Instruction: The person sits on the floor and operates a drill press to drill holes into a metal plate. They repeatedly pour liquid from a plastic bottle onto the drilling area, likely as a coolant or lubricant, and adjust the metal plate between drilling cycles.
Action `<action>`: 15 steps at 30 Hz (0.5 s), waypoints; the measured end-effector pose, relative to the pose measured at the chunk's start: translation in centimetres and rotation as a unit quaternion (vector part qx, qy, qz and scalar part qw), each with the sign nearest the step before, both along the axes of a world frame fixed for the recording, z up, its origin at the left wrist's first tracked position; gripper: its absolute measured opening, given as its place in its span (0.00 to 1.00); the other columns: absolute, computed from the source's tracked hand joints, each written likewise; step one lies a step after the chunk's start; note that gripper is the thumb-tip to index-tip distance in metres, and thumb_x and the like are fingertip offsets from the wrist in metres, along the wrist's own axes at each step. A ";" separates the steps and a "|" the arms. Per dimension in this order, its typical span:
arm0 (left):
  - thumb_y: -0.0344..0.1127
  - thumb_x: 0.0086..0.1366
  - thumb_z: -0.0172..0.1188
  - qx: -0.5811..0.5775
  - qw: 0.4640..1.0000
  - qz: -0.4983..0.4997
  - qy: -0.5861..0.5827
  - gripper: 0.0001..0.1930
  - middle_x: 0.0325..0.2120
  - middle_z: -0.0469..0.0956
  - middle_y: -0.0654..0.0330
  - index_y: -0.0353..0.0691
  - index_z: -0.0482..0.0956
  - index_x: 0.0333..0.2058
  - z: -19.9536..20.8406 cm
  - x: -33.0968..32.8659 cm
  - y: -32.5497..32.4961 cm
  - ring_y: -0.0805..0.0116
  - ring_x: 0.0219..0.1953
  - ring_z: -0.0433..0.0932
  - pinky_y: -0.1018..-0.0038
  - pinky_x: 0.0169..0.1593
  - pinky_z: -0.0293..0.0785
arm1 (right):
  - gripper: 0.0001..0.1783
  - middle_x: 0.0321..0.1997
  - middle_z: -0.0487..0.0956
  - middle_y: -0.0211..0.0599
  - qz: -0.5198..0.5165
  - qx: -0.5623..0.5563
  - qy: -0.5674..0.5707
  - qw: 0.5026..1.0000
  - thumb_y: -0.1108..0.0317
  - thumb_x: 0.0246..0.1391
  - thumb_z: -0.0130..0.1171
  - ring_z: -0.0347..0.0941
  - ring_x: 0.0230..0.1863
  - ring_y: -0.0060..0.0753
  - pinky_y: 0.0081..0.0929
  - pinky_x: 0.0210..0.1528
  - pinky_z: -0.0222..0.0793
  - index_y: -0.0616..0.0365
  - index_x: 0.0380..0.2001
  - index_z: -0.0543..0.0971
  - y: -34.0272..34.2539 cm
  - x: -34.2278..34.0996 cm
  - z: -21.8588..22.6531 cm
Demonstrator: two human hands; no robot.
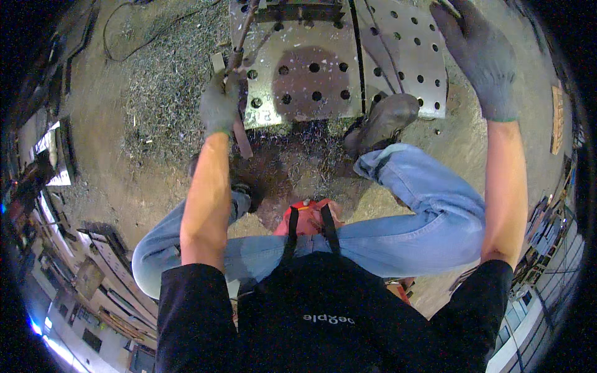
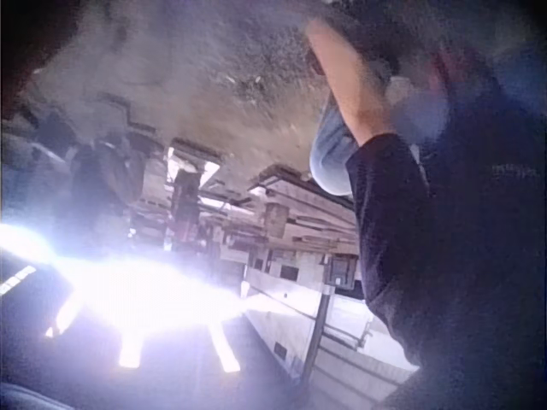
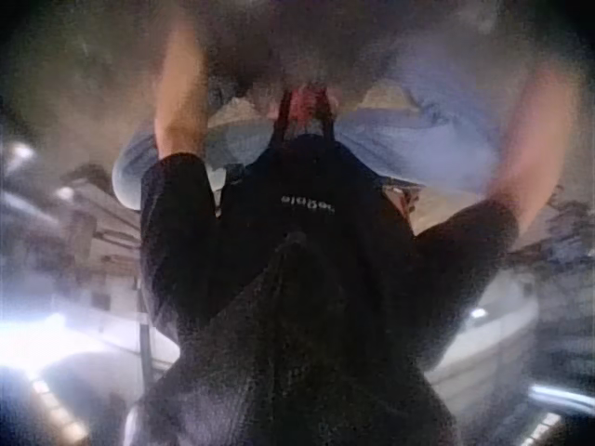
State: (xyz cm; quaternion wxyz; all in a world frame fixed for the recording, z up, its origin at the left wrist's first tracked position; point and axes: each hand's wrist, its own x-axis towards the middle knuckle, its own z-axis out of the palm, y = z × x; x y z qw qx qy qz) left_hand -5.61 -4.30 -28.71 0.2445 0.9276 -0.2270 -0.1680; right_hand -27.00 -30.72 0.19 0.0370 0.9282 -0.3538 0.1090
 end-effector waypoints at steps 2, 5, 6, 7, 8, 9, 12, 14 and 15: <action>0.58 0.70 0.56 0.002 1.000 0.003 0.026 0.26 0.45 0.84 0.44 0.49 0.79 0.58 0.3 -2.9 2.2 0.41 0.49 0.82 0.52 0.51 0.77 | 0.17 0.32 0.83 0.53 -0.021 0.046 0.008 0.999 0.53 0.62 0.61 0.82 0.37 0.57 0.50 0.40 0.75 0.57 0.40 0.83 -1.1 -0.3 -0.1; 0.57 0.71 0.56 -0.017 0.999 0.001 0.047 0.24 0.45 0.84 0.45 0.50 0.79 0.57 1.0 -6.0 4.2 0.42 0.49 0.82 0.53 0.50 0.77 | 0.18 0.32 0.84 0.52 0.009 -0.034 0.006 0.999 0.51 0.62 0.59 0.82 0.36 0.57 0.51 0.39 0.75 0.56 0.39 0.83 -1.4 -0.5 -1.3; 0.57 0.71 0.55 -0.020 0.997 -0.009 0.073 0.24 0.45 0.84 0.45 0.51 0.79 0.57 2.5 -7.2 3.3 0.42 0.49 0.82 0.53 0.50 0.78 | 0.19 0.31 0.84 0.52 -0.002 -0.022 0.021 1.000 0.50 0.62 0.59 0.82 0.36 0.57 0.51 0.39 0.75 0.56 0.39 0.83 -1.8 -1.1 -1.0; 0.58 0.71 0.55 -0.023 0.995 -0.020 0.099 0.24 0.44 0.84 0.45 0.52 0.79 0.57 3.2 -8.2 2.5 0.42 0.49 0.83 0.54 0.50 0.78 | 0.19 0.31 0.84 0.53 -0.014 -0.010 0.036 0.999 0.50 0.62 0.58 0.82 0.35 0.58 0.51 0.39 0.75 0.55 0.39 0.83 -2.4 -1.6 -0.6; 0.59 0.72 0.53 -0.077 0.993 -0.040 0.083 0.24 0.44 0.84 0.47 0.54 0.78 0.58 3.1 -8.2 2.9 0.43 0.48 0.83 0.55 0.49 0.78 | 0.20 0.31 0.83 0.53 -0.010 0.011 0.034 0.999 0.49 0.62 0.58 0.82 0.35 0.58 0.52 0.39 0.75 0.55 0.39 0.83 -3.0 -1.3 -0.9; 0.60 0.72 0.53 -0.047 0.994 -0.051 0.079 0.24 0.44 0.84 0.47 0.54 0.78 0.58 3.0 -8.4 3.4 0.43 0.48 0.83 0.55 0.49 0.78 | 0.20 0.31 0.83 0.53 -0.001 -0.003 0.023 1.000 0.48 0.62 0.57 0.82 0.35 0.58 0.52 0.38 0.75 0.54 0.38 0.83 -3.4 -1.1 -1.4; 0.65 0.72 0.51 0.082 0.990 -0.080 0.081 0.27 0.45 0.84 0.48 0.54 0.78 0.57 3.6 -9.4 2.7 0.44 0.49 0.83 0.55 0.48 0.79 | 0.20 0.30 0.83 0.52 -0.007 -0.025 0.027 0.999 0.47 0.61 0.57 0.82 0.34 0.57 0.52 0.38 0.75 0.53 0.37 0.83 -3.8 -0.9 -2.1; 0.66 0.70 0.52 0.057 0.991 -0.104 0.061 0.29 0.47 0.84 0.47 0.54 0.78 0.58 3.8 -9.2 2.2 0.44 0.50 0.83 0.55 0.49 0.79 | 0.20 0.30 0.83 0.52 -0.027 -0.005 0.059 0.998 0.46 0.61 0.57 0.82 0.34 0.57 0.52 0.38 0.76 0.52 0.36 0.83 -4.0 -0.9 -1.8; 0.67 0.70 0.52 0.045 0.991 -0.115 0.051 0.30 0.47 0.84 0.47 0.54 0.78 0.58 4.0 -9.2 2.0 0.44 0.50 0.83 0.54 0.50 0.78 | 0.20 0.29 0.83 0.52 -0.011 -0.007 0.045 0.999 0.46 0.61 0.57 0.82 0.33 0.57 0.52 0.38 0.76 0.52 0.36 0.83 -3.9 -1.1 -1.7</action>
